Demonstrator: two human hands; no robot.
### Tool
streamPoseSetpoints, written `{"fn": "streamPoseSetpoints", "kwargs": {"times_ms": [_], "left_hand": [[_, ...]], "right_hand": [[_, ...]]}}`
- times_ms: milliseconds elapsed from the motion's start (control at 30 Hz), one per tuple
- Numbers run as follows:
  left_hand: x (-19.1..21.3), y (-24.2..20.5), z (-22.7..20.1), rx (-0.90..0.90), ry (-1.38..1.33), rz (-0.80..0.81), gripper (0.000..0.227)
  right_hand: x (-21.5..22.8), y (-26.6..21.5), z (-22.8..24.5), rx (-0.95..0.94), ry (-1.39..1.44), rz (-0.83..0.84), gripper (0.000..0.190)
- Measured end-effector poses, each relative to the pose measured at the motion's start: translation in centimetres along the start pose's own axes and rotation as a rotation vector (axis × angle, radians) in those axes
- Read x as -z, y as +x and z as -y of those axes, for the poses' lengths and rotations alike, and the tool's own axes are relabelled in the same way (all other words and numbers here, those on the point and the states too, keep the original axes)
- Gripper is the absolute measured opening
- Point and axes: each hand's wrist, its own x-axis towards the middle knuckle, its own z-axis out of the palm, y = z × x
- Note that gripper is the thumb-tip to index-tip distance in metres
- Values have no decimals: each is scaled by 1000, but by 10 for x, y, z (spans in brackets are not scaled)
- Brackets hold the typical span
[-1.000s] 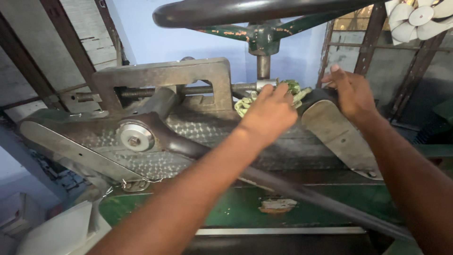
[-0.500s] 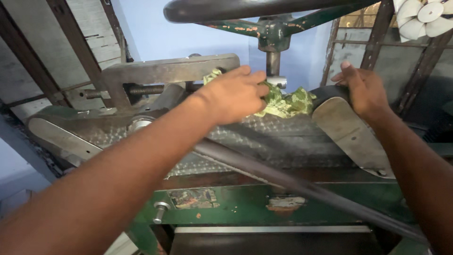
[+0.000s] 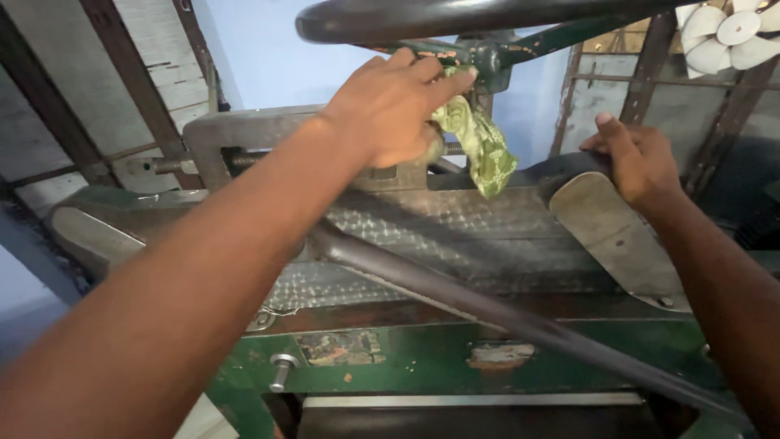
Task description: The person wipes the surfaces of a green industrial paper-cutting machine using a cloth. They clean the front panel, the metal cutting bed, the guide rail, and the motor housing.
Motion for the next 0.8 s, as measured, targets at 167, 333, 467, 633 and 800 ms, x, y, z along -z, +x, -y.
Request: {"fn": "streamPoseSetpoints", "kwargs": {"times_ms": [167,333,467,633,800], "left_hand": [[-8,13,10,148,-106,80,44],[-18,4,19,149,-200,32,31],[-17,1,33,128,-286,87,36],[-6,-7,55,164,-371,167,43],[-1,-30,65,163,-419,134,42]], "right_hand": [[0,2,9,-75,-20,29,70],[0,1,17,-216,55,83,71],[-1,-1,17,-135,-12,65,69],[-2,0,8,-73,38,62,66],[-2,-2,0,11,9,82,63]]}}
